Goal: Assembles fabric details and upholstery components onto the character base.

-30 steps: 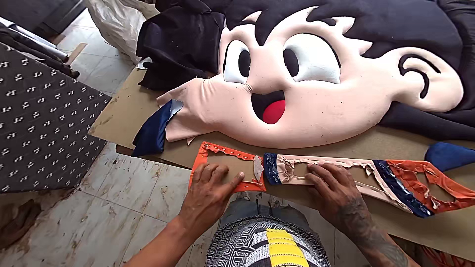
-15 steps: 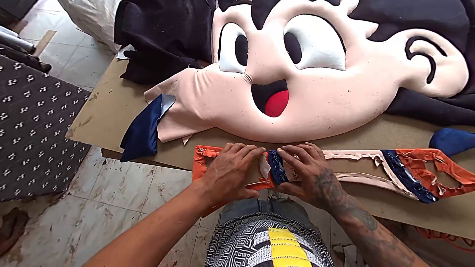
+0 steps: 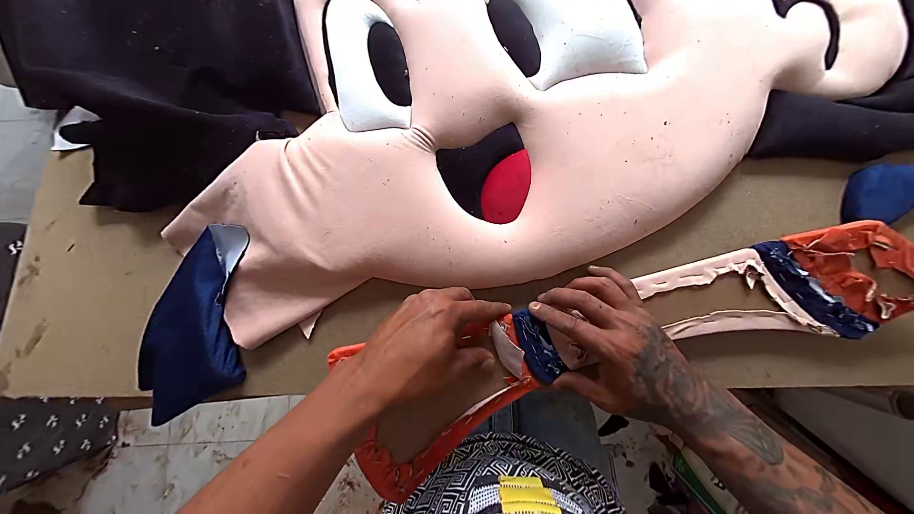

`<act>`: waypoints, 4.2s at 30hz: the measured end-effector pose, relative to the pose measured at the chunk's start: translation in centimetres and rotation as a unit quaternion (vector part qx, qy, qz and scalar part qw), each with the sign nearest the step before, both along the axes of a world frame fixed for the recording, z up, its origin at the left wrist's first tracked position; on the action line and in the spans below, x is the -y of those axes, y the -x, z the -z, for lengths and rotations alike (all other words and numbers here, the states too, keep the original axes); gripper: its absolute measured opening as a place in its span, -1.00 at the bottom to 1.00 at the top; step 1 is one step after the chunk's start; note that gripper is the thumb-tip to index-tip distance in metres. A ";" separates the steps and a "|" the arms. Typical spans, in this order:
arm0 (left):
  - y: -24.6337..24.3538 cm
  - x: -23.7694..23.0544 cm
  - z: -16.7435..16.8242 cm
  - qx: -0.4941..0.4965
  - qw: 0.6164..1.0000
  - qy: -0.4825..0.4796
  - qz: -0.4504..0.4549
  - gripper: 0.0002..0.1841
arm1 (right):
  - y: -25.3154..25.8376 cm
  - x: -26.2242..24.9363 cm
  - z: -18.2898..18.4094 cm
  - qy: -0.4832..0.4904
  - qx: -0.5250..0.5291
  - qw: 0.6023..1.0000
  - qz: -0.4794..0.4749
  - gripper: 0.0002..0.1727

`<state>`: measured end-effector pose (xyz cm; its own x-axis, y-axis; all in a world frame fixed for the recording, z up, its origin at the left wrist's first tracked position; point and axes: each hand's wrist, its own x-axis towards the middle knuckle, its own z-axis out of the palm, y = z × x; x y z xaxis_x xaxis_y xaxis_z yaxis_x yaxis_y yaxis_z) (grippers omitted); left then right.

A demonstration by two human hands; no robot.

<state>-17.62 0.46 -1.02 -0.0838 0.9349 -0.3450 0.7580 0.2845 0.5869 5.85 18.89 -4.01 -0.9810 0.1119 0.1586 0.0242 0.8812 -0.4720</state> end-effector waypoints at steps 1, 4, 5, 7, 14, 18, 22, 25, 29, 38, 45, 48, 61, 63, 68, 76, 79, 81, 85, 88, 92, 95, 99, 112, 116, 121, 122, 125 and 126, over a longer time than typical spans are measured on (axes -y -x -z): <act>0.0 0.0 0.0 0.007 1.000 0.004 -0.005 -0.47 | 0.0 0.0 0.1 0.003 -0.003 1.000 0.001 -0.18; -0.1 -0.1 0.0 0.018 1.000 0.006 -0.020 -0.48 | -0.1 -0.1 0.3 0.011 -0.003 1.000 -0.002 -0.19; -0.1 -0.1 0.1 0.025 0.999 0.004 -0.025 -0.48 | -0.1 -0.1 0.4 0.013 -0.005 1.000 -0.004 -0.19; -0.1 -0.1 0.1 0.037 0.998 0.007 -0.039 -0.49 | -0.1 -0.2 0.6 0.014 -0.010 1.000 -0.006 -0.19; -0.6 0.0 0.1 0.066 0.995 0.015 -0.079 -0.54 | -0.3 -0.5 1.4 0.024 -0.026 0.999 -0.014 -0.24; -0.4 -0.3 0.2 0.080 0.994 0.032 -0.071 -0.54 | -0.4 -0.3 1.5 0.020 -0.025 0.999 -0.013 -0.24; 0.1 -0.9 0.6 0.102 0.993 0.034 -0.051 -0.55 | -0.3 -0.4 1.2 0.010 -0.025 1.000 -0.013 -0.23; 0.8 -1.1 1.3 0.119 0.992 0.018 -0.023 -0.55 | -0.2 -0.3 0.9 0.010 -0.019 1.000 -0.003 -0.23; 1.4 -0.7 2.1 0.169 0.986 -0.009 -0.009 -0.48 | -0.1 -0.2 0.5 0.011 -0.007 1.000 -0.004 -0.18; 0.9 0.1 2.5 0.207 0.977 -0.027 -0.049 -0.47 | 0.1 0.2 0.2 0.003 0.000 1.000 -0.005 -0.18; 0.3 0.4 2.5 0.203 0.976 -0.027 -0.078 -0.49 | 0.5 0.1 0.2 0.009 0.004 1.000 -0.012 -0.23; 0.3 0.4 2.4 0.198 0.977 -0.032 -0.072 -0.49 | 0.7 0.1 0.3 0.014 0.007 1.000 -0.017 -0.23; 0.3 0.4 2.5 0.191 0.979 -0.038 -0.063 -0.51 | 0.2 -0.4 0.7 0.044 0.003 0.999 -0.018 -0.28; 0.3 0.4 2.5 0.192 0.979 -0.039 -0.062 -0.51 | 0.3 -0.3 0.7 0.038 0.011 0.999 -0.018 -0.24; 0.4 0.5 2.6 0.169 0.983 -0.057 -0.043 -0.60 | 0.6 -0.2 0.7 0.031 0.026 0.999 -0.011 -0.22; 0.2 0.5 2.6 0.176 0.982 -0.053 -0.052 -0.62 | 0.4 -0.3 0.9 0.042 0.012 0.999 -0.013 -0.24; 0.3 0.3 2.5 0.186 0.980 -0.038 -0.055 -0.64 | 0.4 -0.3 0.9 0.040 0.010 0.999 -0.012 -0.23; 0.4 0.3 2.5 0.187 0.981 -0.028 -0.054 -0.64 | 0.4 -0.3 0.8 0.041 0.012 0.999 -0.011 -0.24; 0.4 0.2 2.4 0.191 0.980 -0.024 -0.053 -0.64 | 0.3 -0.3 1.0 0.039 0.007 0.999 -0.009 -0.23; 0.4 0.2 2.4 0.187 0.981 -0.021 -0.053 -0.64 | 0.3 -0.2 1.0 0.037 0.010 0.999 -0.007 -0.24; 0.4 0.2 2.5 0.187 0.981 -0.020 -0.051 -0.64 | 0.3 -0.2 1.1 0.036 0.008 0.999 -0.007 -0.26; 0.3 0.3 2.5 0.184 0.981 -0.023 -0.052 -0.65 | 0.4 -0.2 1.0 0.038 0.007 0.999 -0.010 -0.27; 0.3 0.3 2.6 0.190 0.980 -0.025 -0.054 -0.64 | 0.4 -0.4 0.9 0.039 0.008 0.999 -0.022 -0.23; 0.1 0.5 3.0 0.188 0.978 -0.060 -0.065 -0.65 | 0.7 -0.4 0.8 0.036 0.008 0.999 -0.029 -0.24; 0.1 0.5 3.0 0.186 0.978 -0.066 -0.065 -0.65 | 0.8 -0.5 0.7 0.033 0.006 0.999 -0.028 -0.26; -0.1 0.4 2.9 0.181 0.979 -0.058 -0.073 -0.66 | 1.0 -0.3 0.7 0.036 0.002 0.999 -0.026 -0.31; -0.1 0.4 2.8 0.181 0.979 -0.057 -0.075 -0.66 | 1.1 -0.3 0.7 0.036 0.002 0.999 -0.026 -0.31; -0.2 0.3 2.8 0.182 0.979 -0.050 -0.080 -0.64 | 1.1 -0.3 0.8 0.035 0.001 0.999 -0.028 -0.29; -0.2 0.3 2.8 0.185 0.978 -0.047 -0.082 -0.62 | 1.1 -0.3 0.8 0.036 0.002 0.999 -0.029 -0.29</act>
<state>-17.39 0.19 -3.85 -0.1210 0.9481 -0.2942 0.4373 0.3169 0.8416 4.79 19.21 -4.78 -0.9867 0.0655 0.1489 -0.0244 0.8455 -0.5334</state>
